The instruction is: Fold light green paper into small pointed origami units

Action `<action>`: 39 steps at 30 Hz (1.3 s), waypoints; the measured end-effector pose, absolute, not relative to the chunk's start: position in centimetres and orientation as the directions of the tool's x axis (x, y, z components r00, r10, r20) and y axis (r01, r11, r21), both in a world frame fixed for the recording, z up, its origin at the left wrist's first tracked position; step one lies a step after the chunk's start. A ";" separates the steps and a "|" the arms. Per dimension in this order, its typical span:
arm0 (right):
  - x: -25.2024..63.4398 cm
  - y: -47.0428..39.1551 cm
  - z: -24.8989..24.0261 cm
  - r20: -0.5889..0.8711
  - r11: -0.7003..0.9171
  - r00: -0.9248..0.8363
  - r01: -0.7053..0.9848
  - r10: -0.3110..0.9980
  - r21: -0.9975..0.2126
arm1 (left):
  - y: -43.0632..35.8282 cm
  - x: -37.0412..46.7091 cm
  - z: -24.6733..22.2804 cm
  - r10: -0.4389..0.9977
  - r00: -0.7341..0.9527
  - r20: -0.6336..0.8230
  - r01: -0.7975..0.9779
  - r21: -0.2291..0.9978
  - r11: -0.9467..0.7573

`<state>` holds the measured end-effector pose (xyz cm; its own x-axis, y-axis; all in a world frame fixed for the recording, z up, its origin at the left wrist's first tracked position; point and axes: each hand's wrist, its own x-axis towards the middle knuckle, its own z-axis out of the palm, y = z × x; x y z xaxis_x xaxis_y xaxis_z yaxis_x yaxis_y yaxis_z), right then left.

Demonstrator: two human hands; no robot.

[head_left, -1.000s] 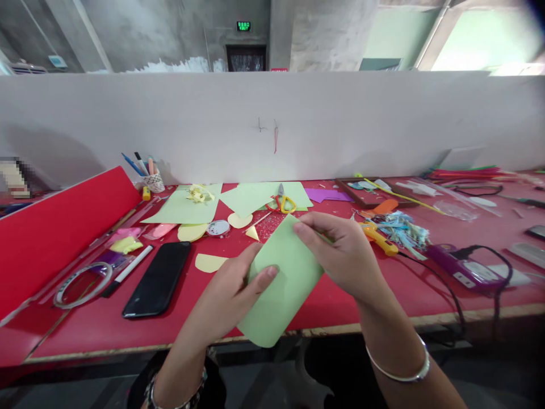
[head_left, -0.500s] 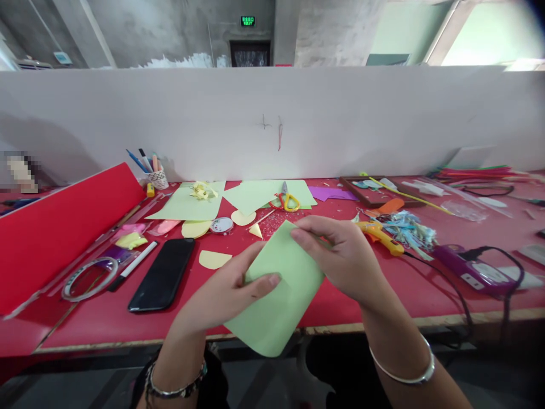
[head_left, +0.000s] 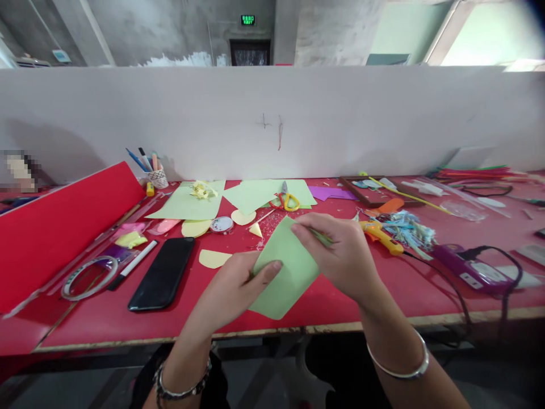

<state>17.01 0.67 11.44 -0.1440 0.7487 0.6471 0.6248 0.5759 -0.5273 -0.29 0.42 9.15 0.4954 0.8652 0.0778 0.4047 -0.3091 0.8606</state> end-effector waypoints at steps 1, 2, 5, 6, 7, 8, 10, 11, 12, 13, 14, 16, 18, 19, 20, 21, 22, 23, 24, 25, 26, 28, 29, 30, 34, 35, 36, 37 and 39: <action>17.0 0.7 11.4 0.659 0.578 -0.139 0.633 0.739 -0.515 | 0.5 -0.2 9.1 0.864 0.494 0.094 0.414 0.849 -0.330; 17.0 0.7 11.3 0.668 0.578 -0.133 0.639 0.732 -0.507 | 0.5 -0.1 9.1 0.861 0.497 0.106 0.421 0.838 -0.346; 16.9 0.8 11.3 0.673 0.575 -0.121 0.641 0.729 -0.508 | 0.6 -0.1 9.0 0.857 0.499 0.128 0.447 0.809 -0.381; 16.8 0.8 11.3 0.672 0.576 -0.118 0.635 0.731 -0.515 | 0.6 -0.1 9.0 0.857 0.497 0.135 0.455 0.800 -0.390; 16.9 0.9 11.3 0.670 0.577 -0.114 0.626 0.734 -0.525 | 0.6 -0.1 9.0 0.858 0.493 0.143 0.463 0.792 -0.398; 16.9 1.1 11.2 0.665 0.577 -0.109 0.613 0.739 -0.540 | 0.6 -0.2 9.1 0.861 0.486 0.150 0.471 0.785 -0.402; 17.2 1.4 11.2 0.638 0.568 -0.100 0.576 0.763 -0.588 | 0.7 -0.3 9.2 0.875 0.455 0.166 0.489 0.774 -0.402; 17.4 1.5 11.2 0.615 0.557 -0.100 0.556 0.782 -0.617 | 0.7 -0.4 9.2 0.884 0.435 0.174 0.495 0.773 -0.396; 17.6 1.7 11.2 0.591 0.545 -0.103 0.537 0.800 -0.644 | 0.7 -0.5 9.2 0.892 0.415 0.179 0.499 0.776 -0.387; 17.9 1.8 11.2 0.569 0.534 -0.106 0.517 0.816 -0.669 | 0.7 -0.5 9.2 0.900 0.397 0.181 0.498 0.781 -0.377; 18.1 2.0 11.2 0.548 0.523 -0.109 0.496 0.829 -0.693 | 0.7 -0.6 9.2 0.906 0.382 0.180 0.493 0.790 -0.365; 18.5 2.3 11.2 0.521 0.507 -0.100 0.444 0.847 -0.739 | 0.6 -0.7 9.2 0.918 0.356 0.178 0.477 0.810 -0.342; 18.6 2.6 11.0 0.491 0.480 -0.066 0.361 0.869 -0.800 | 0.5 -0.7 9.2 0.928 0.324 0.183 0.455 0.830 -0.323; 18.6 2.7 10.8 0.469 0.459 -0.044 0.306 0.882 -0.834 | 0.5 -0.7 9.1 0.933 0.305 0.188 0.447 0.837 -0.315; 18.6 2.9 10.6 0.445 0.437 -0.027 0.244 0.895 -0.866 | 0.5 -0.6 9.1 0.938 0.288 0.195 0.440 0.843 -0.310; 18.5 3.1 10.4 0.422 0.419 -0.023 0.175 0.906 -0.891 | 0.6 -0.6 9.0 0.941 0.271 0.202 0.433 0.847 -0.307; 18.5 3.2 10.2 0.402 0.404 -0.035 0.107 0.915 -0.909 | 0.6 -0.6 9.0 0.944 0.256 0.207 0.424 0.854 -0.303; 18.6 3.4 10.0 0.389 0.391 -0.057 0.047 0.920 -0.919 | 0.7 -0.6 8.9 0.947 0.246 0.206 0.410 0.863 -0.294; 18.6 3.5 9.9 0.377 0.379 -0.085 -0.002 0.922 -0.926 | 0.8 -0.6 8.8 0.951 0.240 0.196 0.389 0.878 -0.279; 18.7 3.5 9.8 0.366 0.365 -0.111 -0.037 0.924 -0.930 | 0.9 -0.6 8.7 0.955 0.240 0.176 0.362 0.896 -0.256; 18.8 3.5 9.8 0.356 0.352 -0.122 -0.055 0.926 -0.934 | 1.0 -0.6 8.6 0.959 0.243 0.147 0.335 0.915 -0.225; 19.0 3.5 9.9 0.337 0.335 -0.110 -0.041 0.935 -0.941 | 1.3 -0.7 8.2 0.964 0.250 0.088 0.292 0.943 -0.161; 19.1 3.4 10.0 0.337 0.337 -0.095 -0.019 0.937 -0.941 | 1.4 -0.7 8.1 0.966 0.248 0.067 0.279 0.950 -0.138; 19.1 3.4 10.1 0.343 0.345 -0.072 0.013 0.936 -0.938 | 1.5 -0.7 7.9 0.969 0.242 0.054 0.273 0.954 -0.122; 19.0 3.5 10.1 0.394 0.383 0.036 0.163 0.918 -0.909 | 1.9 -0.6 7.4 0.973 0.224 0.049 0.269 0.957 -0.110; 19.0 3.5 10.0 0.403 0.388 0.051 0.183 0.914 -0.903 | 1.9 -0.6 7.4 0.974 0.222 0.055 0.275 0.954 -0.117; 18.9 3.6 9.8 0.407 0.393 0.045 0.184 0.912 -0.901 | 1.9 -0.5 7.4 0.974 0.219 0.064 0.287 0.949 -0.127; 18.9 3.6 9.7 0.404 0.396 0.015 0.166 0.915 -0.903 | 2.0 -0.5 7.4 0.973 0.214 0.080 0.305 0.941 -0.145; 18.8 3.6 9.5 0.377 0.385 -0.089 0.106 0.922 -0.917 | 2.0 -0.5 7.5 0.970 0.208 0.124 0.357 0.914 -0.193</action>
